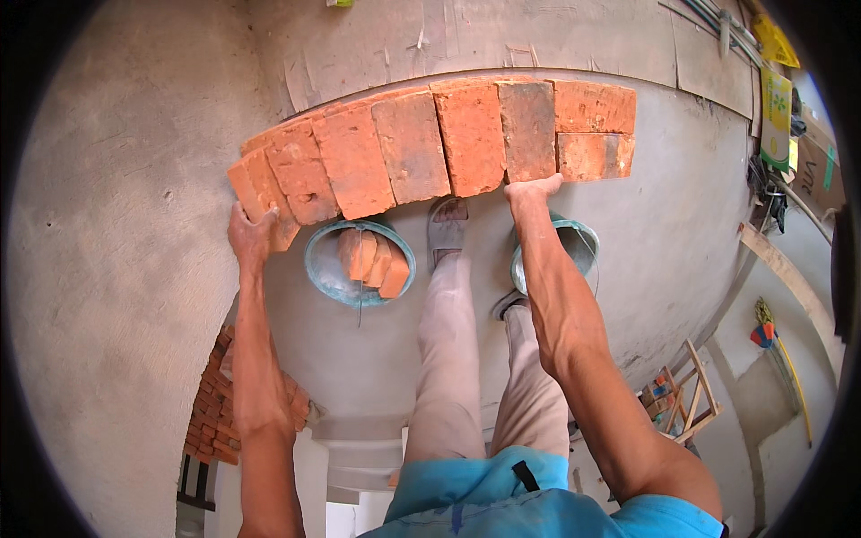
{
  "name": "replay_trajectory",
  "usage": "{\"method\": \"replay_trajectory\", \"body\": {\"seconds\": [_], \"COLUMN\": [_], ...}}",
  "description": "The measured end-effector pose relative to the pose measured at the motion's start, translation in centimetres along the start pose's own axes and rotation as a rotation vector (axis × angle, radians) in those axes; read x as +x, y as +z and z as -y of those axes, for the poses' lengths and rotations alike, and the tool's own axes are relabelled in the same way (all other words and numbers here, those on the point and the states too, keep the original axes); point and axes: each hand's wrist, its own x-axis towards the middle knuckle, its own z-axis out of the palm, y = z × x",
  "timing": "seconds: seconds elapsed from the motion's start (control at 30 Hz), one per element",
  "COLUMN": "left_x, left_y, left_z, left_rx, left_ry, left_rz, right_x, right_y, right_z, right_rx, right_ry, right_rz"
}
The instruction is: The person builds a brick archway by placing bricks onto a supportive structure, reaching for bricks from a bucket and positioning them one by one.
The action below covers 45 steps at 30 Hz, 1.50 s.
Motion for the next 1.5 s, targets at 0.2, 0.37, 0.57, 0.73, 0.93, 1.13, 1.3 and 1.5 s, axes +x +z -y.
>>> {"method": "replay_trajectory", "body": {"seconds": [0.2, 0.37, 0.57, 0.73, 0.93, 1.13, 1.3, 1.5], "left_x": [-0.3, 0.3, -0.7, -4.0, -6.6, -13.3, -19.9, -34.8], "left_y": [-0.5, -0.1, 1.8, 1.7, -1.7, -5.4, -7.1, -5.4], "left_z": [0.1, 0.6, -0.7, -1.6, 0.7, -2.3, 0.6, -4.0], "left_rx": [0.000, 0.021, 0.464, 0.407, 0.562, 0.536, 0.432, 0.130], "left_ry": [0.003, -0.028, -0.039, 0.014, 0.085, 0.078, 0.195, -0.153], "left_rz": [0.015, -0.010, -0.141, -0.076, 0.064, 0.314, 0.338, 0.678], "right_x": [-3.2, -5.5, -8.8, -10.2, -8.4, -5.9, -8.2, -14.0], "right_y": [-4.3, -11.7, -19.6, -25.8, -29.7, -32.1, -20.0, -16.6], "right_z": [2.3, 5.5, 10.7, 14.9, 20.0, 25.7, 22.7, 16.7], "right_rx": [-0.204, -0.746, -1.058, -1.258, -1.740, -1.421, -1.233, -1.113], "right_ry": [0.247, 0.213, 0.123, -0.092, -0.887, -0.465, -0.411, -0.139], "right_rz": [0.011, 0.182, 0.250, 0.184, -0.102, -0.058, 0.448, 0.855]}}
